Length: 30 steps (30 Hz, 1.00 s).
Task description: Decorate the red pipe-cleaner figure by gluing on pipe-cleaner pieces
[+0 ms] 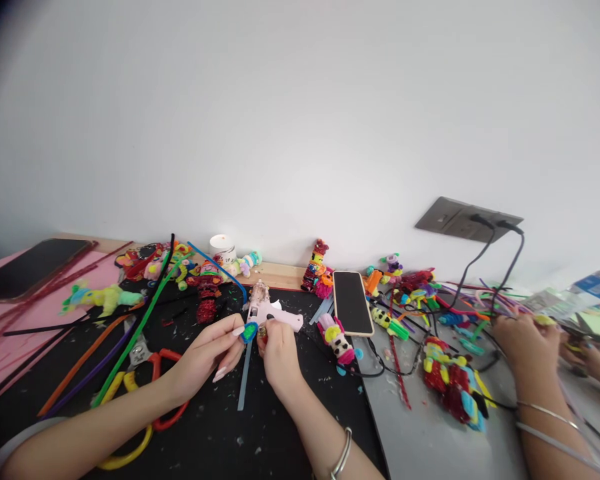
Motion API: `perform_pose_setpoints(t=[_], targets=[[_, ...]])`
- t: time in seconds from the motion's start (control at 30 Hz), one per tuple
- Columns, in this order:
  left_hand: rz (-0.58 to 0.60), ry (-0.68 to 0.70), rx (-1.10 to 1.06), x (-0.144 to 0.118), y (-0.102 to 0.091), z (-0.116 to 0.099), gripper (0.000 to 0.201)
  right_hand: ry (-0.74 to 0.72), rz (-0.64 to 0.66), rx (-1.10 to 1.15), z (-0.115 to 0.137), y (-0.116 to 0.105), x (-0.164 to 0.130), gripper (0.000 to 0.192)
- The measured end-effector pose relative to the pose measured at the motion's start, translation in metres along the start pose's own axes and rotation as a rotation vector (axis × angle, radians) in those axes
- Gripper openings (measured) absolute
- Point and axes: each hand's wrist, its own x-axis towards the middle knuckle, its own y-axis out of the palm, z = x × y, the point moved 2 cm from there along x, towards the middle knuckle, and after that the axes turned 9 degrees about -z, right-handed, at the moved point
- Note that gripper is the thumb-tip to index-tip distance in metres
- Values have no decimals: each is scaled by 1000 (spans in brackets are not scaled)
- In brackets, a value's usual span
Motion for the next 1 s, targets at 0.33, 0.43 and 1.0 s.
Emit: perform_pose_setpoints(t=[0.33,0.43,1.0], targets=[[34,-7,-2,-3,3,-2,27,-15,-64,-129,4,-2,0,39],[33,-6,1,-4,2,-2,26,-20,-62,-124,4,-2,-1,41],[-45,39,77,-4,4,-5,29,-47,17,-38,2,3,-3,41]])
